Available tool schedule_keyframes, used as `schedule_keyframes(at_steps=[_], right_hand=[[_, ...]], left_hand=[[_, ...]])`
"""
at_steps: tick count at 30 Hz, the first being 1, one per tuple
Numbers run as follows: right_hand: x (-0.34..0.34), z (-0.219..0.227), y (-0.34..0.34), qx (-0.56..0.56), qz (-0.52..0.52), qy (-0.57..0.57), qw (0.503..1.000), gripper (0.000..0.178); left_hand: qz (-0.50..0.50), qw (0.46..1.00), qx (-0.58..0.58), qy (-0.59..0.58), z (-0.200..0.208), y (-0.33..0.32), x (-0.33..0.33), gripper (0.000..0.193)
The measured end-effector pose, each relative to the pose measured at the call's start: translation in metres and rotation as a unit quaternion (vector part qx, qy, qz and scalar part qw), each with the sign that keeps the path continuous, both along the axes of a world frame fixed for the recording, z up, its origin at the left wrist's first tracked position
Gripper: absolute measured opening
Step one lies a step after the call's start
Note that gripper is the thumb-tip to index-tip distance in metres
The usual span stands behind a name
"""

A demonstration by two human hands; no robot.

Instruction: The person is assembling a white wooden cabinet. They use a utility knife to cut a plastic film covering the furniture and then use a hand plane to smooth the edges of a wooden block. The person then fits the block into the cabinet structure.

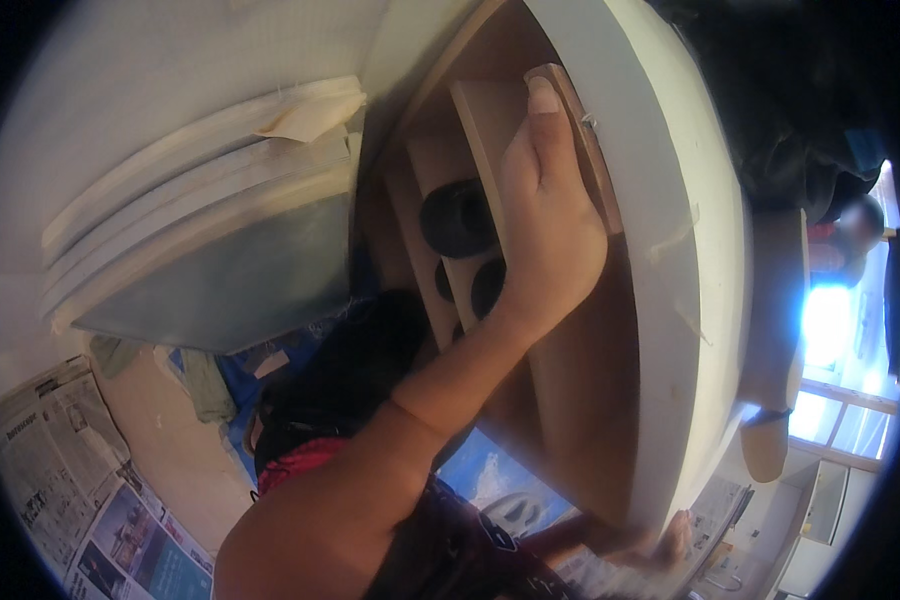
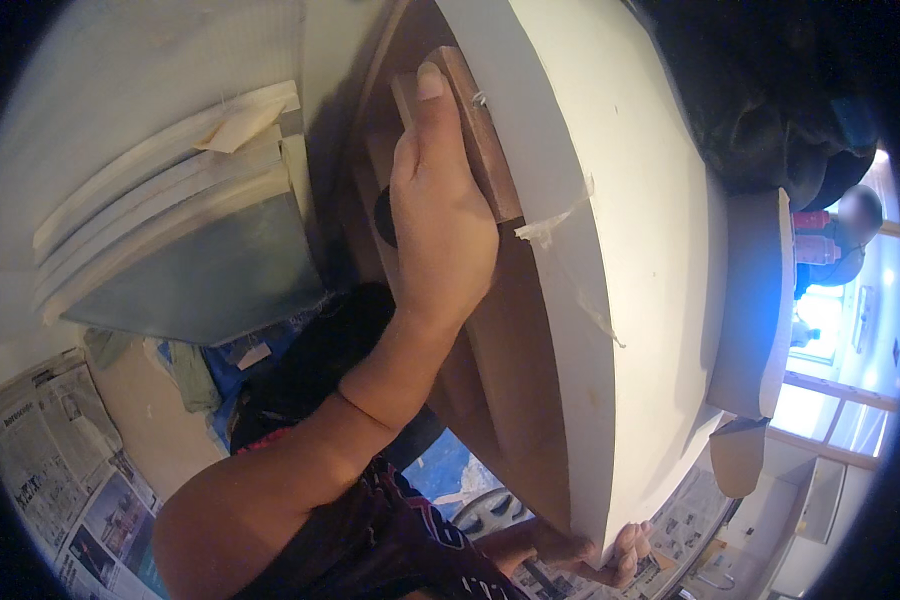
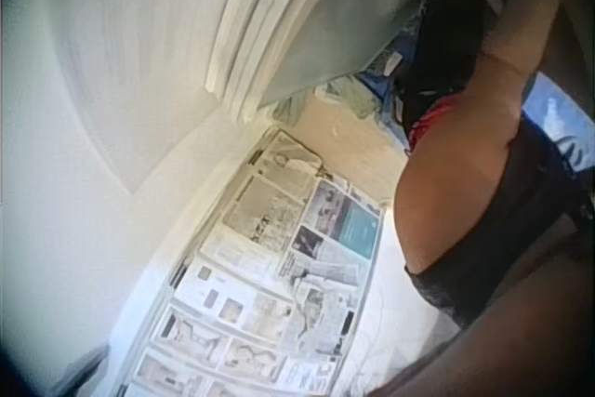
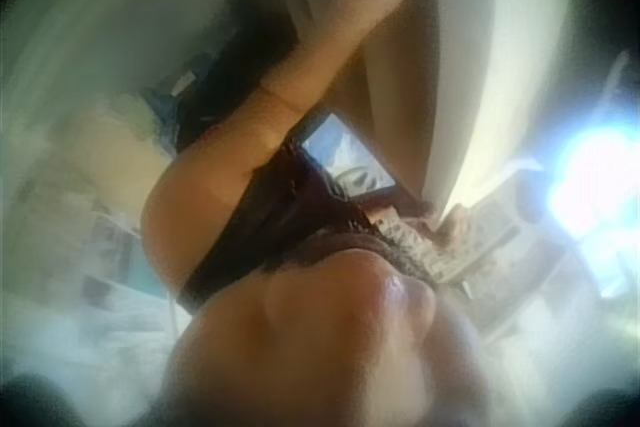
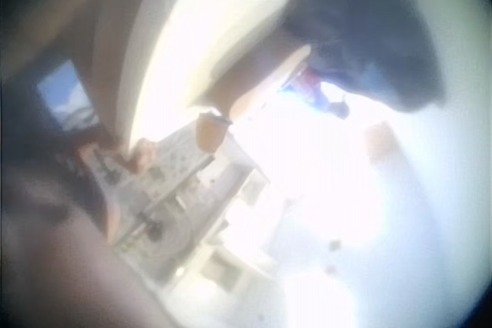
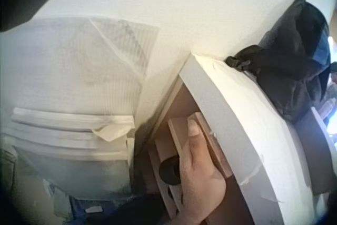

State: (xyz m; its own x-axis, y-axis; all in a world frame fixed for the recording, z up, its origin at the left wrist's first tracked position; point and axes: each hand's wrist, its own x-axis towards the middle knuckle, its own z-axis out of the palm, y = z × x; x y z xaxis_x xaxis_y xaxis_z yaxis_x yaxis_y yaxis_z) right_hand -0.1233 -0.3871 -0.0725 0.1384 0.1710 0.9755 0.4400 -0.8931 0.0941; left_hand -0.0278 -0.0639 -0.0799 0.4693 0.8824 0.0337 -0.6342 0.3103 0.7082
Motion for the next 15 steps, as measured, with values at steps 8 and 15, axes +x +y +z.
schedule_keyframes(at_steps=[8, 15], right_hand=[[0.003, -0.005, 0.002, -0.007, 0.004, 0.001, 1.000, 0.051], [0.004, 0.000, 0.000, -0.002, 0.007, -0.002, 1.000, 0.050]], left_hand=[[0.055, 0.997, 0.040, 0.026, -0.007, 0.011, 0.008, 0.062], [-0.038, 0.997, -0.068, 0.006, -0.004, 0.053, 0.018, 0.063]])
